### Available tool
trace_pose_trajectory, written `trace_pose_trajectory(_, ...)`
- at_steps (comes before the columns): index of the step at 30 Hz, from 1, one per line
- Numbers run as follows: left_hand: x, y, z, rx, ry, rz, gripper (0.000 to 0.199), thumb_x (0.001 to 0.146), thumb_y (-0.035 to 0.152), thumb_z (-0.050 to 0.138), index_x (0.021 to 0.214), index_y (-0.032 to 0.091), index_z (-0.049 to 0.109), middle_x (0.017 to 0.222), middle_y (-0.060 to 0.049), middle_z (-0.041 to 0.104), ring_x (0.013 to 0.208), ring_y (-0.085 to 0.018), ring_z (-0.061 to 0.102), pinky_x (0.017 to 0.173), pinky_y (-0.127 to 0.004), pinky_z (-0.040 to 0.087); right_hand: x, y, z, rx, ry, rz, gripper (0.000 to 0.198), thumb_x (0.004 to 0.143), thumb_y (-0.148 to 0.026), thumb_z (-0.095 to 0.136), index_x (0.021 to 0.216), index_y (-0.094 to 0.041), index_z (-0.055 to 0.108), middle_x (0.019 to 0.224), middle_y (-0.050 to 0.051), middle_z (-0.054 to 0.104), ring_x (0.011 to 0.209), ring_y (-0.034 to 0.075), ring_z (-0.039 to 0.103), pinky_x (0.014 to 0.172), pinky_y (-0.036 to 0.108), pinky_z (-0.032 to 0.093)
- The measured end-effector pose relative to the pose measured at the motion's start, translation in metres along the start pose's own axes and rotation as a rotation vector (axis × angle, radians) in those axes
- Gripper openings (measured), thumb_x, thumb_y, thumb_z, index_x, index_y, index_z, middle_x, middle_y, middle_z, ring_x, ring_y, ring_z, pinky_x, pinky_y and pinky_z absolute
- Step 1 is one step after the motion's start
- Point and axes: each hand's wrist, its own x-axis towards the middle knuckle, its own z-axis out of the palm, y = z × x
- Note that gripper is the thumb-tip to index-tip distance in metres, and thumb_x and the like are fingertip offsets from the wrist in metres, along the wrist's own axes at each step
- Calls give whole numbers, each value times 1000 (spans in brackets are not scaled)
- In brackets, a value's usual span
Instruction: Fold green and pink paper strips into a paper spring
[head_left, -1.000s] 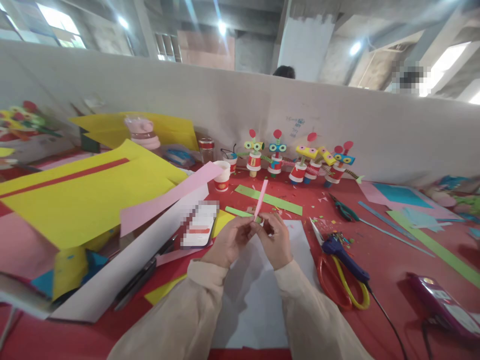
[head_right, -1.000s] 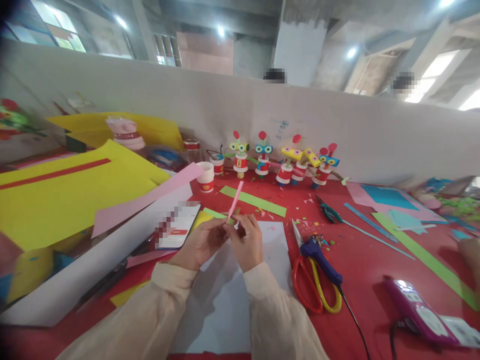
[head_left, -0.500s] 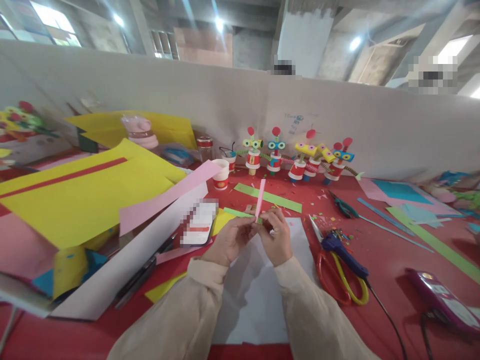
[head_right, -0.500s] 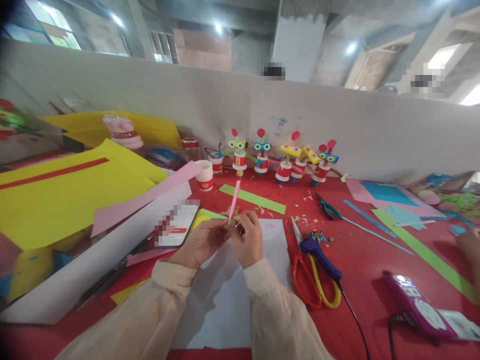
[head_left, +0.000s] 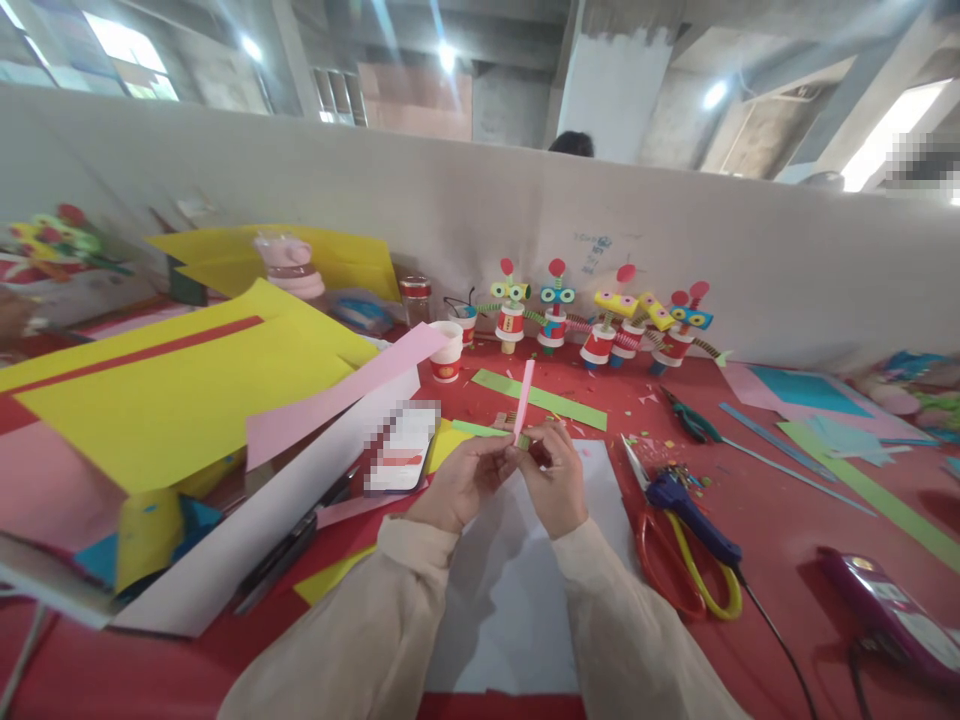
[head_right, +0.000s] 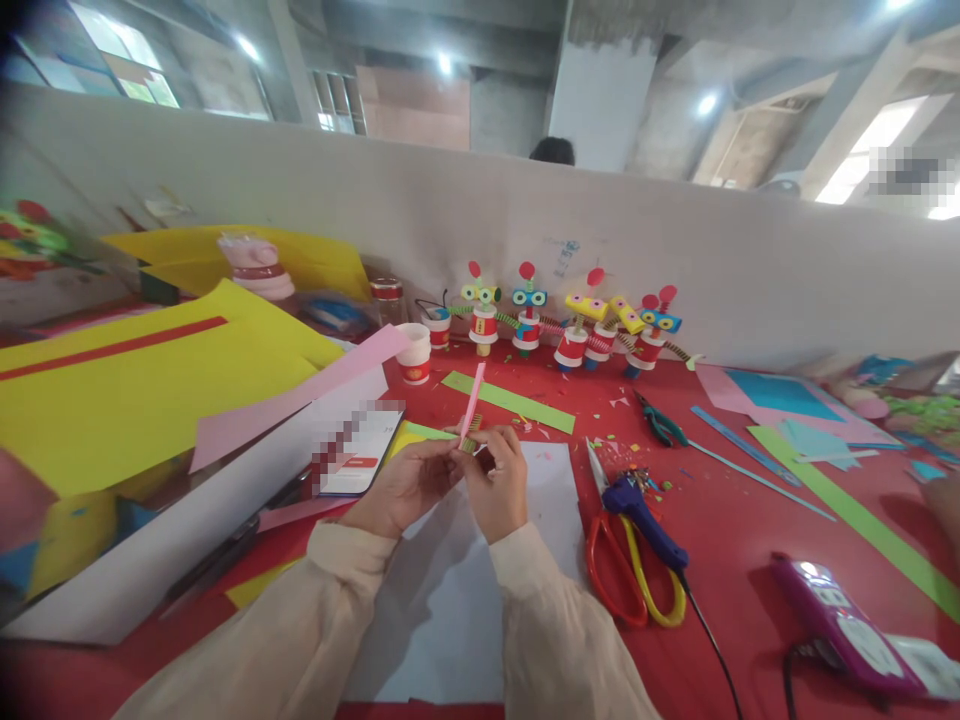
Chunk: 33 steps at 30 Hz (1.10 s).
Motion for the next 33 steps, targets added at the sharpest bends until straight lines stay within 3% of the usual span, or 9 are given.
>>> trace_pose_trajectory(4, 0, 0, 1, 31, 28, 38, 9, 65, 5, 63, 64, 13, 60, 51, 1, 56, 48, -8, 52, 49, -19, 44, -1, 0, 0, 5, -33, -23, 14, 73, -22, 62, 87, -22, 61, 81, 2, 53, 59, 13, 50, 52, 25, 43)
trace_pose_trajectory(11, 0, 0, 0, 118, 54, 114, 12, 60, 4, 68, 65, 13, 62, 57, 2, 58, 54, -8, 55, 55, -18, 45, -1, 2, -1, -31, -32, -65, 1, 76, -21, 59, 76, -22, 60, 81, 3, 53, 64, 14, 52, 55, 27, 44)
trace_pose_trajectory(17, 4, -1, -3, 100, 52, 108, 15, 57, 4, 70, 67, 12, 63, 58, 2, 56, 54, -7, 52, 55, -18, 43, -1, 1, 1, 14, -12, 8, 6, 75, -23, 61, 81, -21, 60, 83, 2, 53, 56, 10, 50, 52, 25, 43)
trace_pose_trajectory(24, 4, -4, -8, 307, -105, 289, 16, 59, 14, 70, 74, 14, 65, 67, 1, 56, 61, -8, 49, 60, -21, 39, 1, 5, 1, 42, -41, 52, 12, 77, -32, 62, 79, -20, 62, 75, 0, 52, 55, 11, 50, 50, 25, 41)
trace_pose_trajectory(33, 0, -4, 2, 580, 65, 516, 19, 58, 20, 70, 74, 16, 60, 63, 3, 55, 60, -12, 50, 59, -25, 38, -1, 16, 4, 214, -66, 288, 26, 73, -44, 63, 80, -19, 61, 82, 2, 58, 54, 10, 54, 47, 24, 43)
